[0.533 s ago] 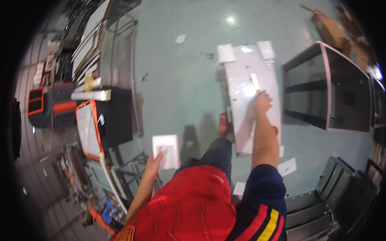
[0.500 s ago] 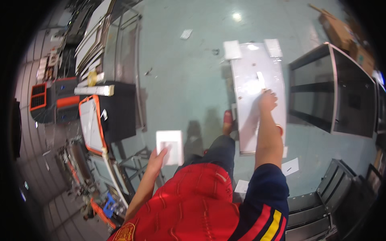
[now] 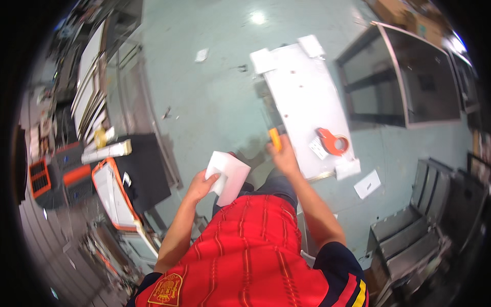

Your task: The person wraps a white foam block with tape, then secures it to a stainless steel appliance using a tape dispenser. They move the wrapped unit and wrap another stainless steel appliance with clear plastic wrap, securing it with tape.

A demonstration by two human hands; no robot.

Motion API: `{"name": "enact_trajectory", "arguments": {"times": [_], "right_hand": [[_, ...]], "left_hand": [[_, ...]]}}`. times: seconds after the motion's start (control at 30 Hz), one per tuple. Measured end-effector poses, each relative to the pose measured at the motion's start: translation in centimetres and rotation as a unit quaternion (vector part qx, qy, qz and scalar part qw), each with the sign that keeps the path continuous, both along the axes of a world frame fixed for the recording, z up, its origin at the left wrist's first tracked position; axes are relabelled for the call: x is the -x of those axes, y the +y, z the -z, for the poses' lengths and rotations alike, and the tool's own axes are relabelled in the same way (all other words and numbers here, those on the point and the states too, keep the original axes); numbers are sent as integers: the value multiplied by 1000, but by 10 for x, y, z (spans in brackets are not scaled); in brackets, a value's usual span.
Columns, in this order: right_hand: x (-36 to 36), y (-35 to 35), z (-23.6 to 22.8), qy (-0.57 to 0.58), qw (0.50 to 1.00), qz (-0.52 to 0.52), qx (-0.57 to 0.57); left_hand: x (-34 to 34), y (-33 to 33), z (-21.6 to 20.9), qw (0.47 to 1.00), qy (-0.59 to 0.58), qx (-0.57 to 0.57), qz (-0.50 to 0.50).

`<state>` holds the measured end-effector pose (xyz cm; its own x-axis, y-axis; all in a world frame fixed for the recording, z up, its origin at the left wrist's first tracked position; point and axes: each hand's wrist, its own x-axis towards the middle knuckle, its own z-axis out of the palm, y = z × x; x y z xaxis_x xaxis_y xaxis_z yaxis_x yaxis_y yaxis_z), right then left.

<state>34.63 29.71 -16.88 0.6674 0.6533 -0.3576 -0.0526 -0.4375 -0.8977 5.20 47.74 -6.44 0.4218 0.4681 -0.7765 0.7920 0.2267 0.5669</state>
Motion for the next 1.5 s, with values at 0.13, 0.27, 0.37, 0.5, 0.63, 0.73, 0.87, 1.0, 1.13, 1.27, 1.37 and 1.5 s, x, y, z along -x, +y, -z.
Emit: {"name": "enact_trajectory", "arguments": {"times": [0.13, 0.27, 0.37, 0.5, 0.63, 0.73, 0.87, 1.0, 1.13, 1.27, 1.37, 1.5], "right_hand": [[75, -15, -64, 113, 993, 30, 8], [143, -22, -92, -32, 984, 176, -25], [186, -41, -105, 30, 965, 255, 45], [258, -82, -126, -60, 954, 260, 134], [324, -95, -135, -135, 942, 305, 37], [356, -92, -134, -145, 922, 357, 27], [401, -108, -124, -108, 917, 372, 100], [454, -143, -108, -121, 887, 427, 129], [485, -183, -95, -86, 811, 570, 99], [528, -228, -99, -98, 789, 604, 53], [557, -258, -102, -108, 759, 641, 40], [605, -279, -116, -32, 750, 661, 2]], "left_hand": [[-39, 11, 28, 995, -79, -49, 43], [-51, -7, 45, 980, -165, -61, 96], [-33, -22, 38, 956, -208, -6, 206], [-14, -29, 5, 837, -314, -171, 413], [-26, -35, -19, 633, -413, -155, 636], [-28, -48, -23, 630, -352, -105, 684], [-11, -62, -18, 638, -306, -102, 699], [10, -75, -9, 651, -252, -122, 706], [40, -106, 6, 695, -274, -96, 658], [96, -153, 16, 799, -287, 44, 527], [125, -188, 19, 862, -238, 91, 439], [145, -219, 19, 925, -152, 123, 327]]}}
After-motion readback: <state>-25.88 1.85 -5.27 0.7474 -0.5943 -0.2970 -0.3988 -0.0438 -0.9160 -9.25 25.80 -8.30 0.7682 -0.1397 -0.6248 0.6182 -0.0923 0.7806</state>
